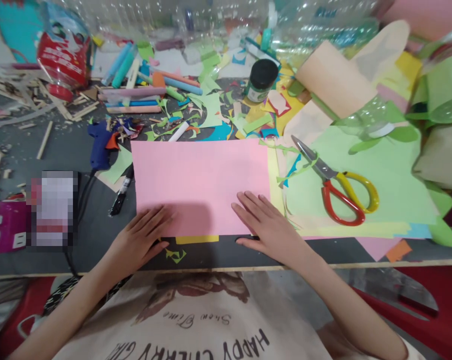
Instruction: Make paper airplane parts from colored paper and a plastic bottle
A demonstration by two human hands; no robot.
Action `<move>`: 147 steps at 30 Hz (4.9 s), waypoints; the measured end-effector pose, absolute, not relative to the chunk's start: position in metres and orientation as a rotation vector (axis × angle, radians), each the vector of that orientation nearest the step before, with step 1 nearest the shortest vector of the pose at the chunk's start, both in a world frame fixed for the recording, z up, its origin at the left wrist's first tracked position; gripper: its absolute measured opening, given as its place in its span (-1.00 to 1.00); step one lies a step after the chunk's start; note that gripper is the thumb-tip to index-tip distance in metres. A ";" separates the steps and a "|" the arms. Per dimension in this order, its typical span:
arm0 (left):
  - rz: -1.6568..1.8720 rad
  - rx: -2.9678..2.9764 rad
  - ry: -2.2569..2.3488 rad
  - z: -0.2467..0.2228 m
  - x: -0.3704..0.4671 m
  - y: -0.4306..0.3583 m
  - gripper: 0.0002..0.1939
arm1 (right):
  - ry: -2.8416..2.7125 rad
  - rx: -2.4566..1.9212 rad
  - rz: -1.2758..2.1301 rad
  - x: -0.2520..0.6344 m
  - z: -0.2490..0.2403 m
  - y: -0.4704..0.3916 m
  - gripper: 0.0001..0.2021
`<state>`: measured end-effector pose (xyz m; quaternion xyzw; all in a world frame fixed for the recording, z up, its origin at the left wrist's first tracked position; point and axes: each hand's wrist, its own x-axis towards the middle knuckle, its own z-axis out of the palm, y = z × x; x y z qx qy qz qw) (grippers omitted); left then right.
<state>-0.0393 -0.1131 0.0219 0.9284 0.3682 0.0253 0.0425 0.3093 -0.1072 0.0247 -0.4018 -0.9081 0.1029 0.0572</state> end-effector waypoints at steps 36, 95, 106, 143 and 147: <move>0.527 1.600 1.819 0.044 -0.058 -0.097 -0.65 | -2.127 -1.615 0.461 0.327 0.035 -0.112 -0.73; 0.200 2.585 1.639 0.007 0.000 -0.092 -0.45 | -2.649 -1.256 0.145 0.270 0.020 -0.047 -0.70; 0.251 2.648 1.679 0.006 0.003 -0.092 -0.46 | -2.658 -1.351 0.051 0.260 0.018 -0.078 -0.59; 0.445 1.672 1.847 0.071 -0.038 -0.025 -0.89 | -2.586 -1.474 0.155 0.261 0.008 -0.088 -0.55; 0.456 1.690 1.822 0.070 -0.035 -0.023 -0.94 | -2.582 -1.484 0.142 0.262 0.007 -0.089 -0.55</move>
